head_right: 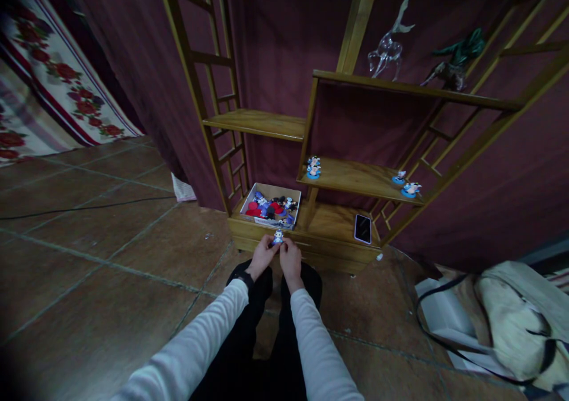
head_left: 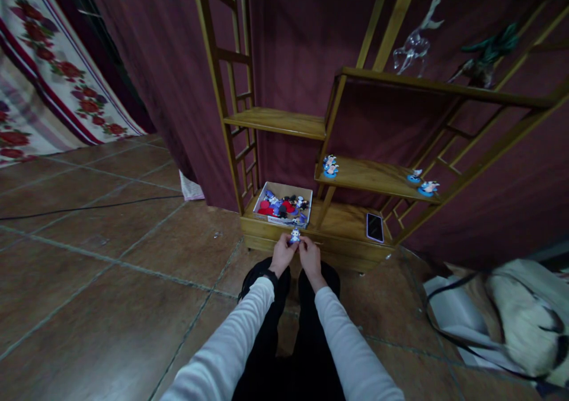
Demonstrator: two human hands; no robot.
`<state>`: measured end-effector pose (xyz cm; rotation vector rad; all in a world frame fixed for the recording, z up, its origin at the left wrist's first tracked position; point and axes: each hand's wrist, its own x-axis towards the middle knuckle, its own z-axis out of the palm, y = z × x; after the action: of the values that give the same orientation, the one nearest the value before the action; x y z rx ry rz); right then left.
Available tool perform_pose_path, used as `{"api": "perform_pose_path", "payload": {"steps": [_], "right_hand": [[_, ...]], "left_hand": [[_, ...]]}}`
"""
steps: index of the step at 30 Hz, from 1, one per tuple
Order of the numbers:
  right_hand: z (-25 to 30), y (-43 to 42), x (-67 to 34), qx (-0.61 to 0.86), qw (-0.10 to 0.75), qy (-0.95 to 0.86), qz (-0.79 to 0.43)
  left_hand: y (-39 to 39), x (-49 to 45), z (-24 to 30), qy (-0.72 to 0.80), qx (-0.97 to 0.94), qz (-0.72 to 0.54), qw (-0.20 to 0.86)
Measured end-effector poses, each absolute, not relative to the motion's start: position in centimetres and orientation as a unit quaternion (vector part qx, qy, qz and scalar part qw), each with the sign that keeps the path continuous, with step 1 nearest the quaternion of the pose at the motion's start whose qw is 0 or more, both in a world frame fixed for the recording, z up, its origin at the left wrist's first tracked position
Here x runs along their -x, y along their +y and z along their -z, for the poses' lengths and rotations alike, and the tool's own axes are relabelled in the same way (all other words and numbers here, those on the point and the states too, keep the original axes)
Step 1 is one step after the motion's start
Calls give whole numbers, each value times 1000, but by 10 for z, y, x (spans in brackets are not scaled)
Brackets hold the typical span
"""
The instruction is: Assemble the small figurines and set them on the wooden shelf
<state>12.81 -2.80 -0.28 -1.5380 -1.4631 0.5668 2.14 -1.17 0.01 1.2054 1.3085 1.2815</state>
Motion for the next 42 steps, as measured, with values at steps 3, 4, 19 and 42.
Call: {"api": "perform_pose_path", "payload": {"steps": [3, 4, 19, 42], "right_hand": [[5, -26, -129, 616, 480, -576, -242], [5, -25, -129, 613, 486, -572, -247], [15, -18, -129, 579, 546, -532, -288], [8, -20, -127, 567, 556, -510, -330]], "left_hand": [[-11, -22, 0, 508, -464, -539, 487], [-10, -22, 0, 499, -454, -546, 497], [-6, -22, 5, 438, -321, -580, 607], [0, -20, 5, 430, -279, -546, 663]]}}
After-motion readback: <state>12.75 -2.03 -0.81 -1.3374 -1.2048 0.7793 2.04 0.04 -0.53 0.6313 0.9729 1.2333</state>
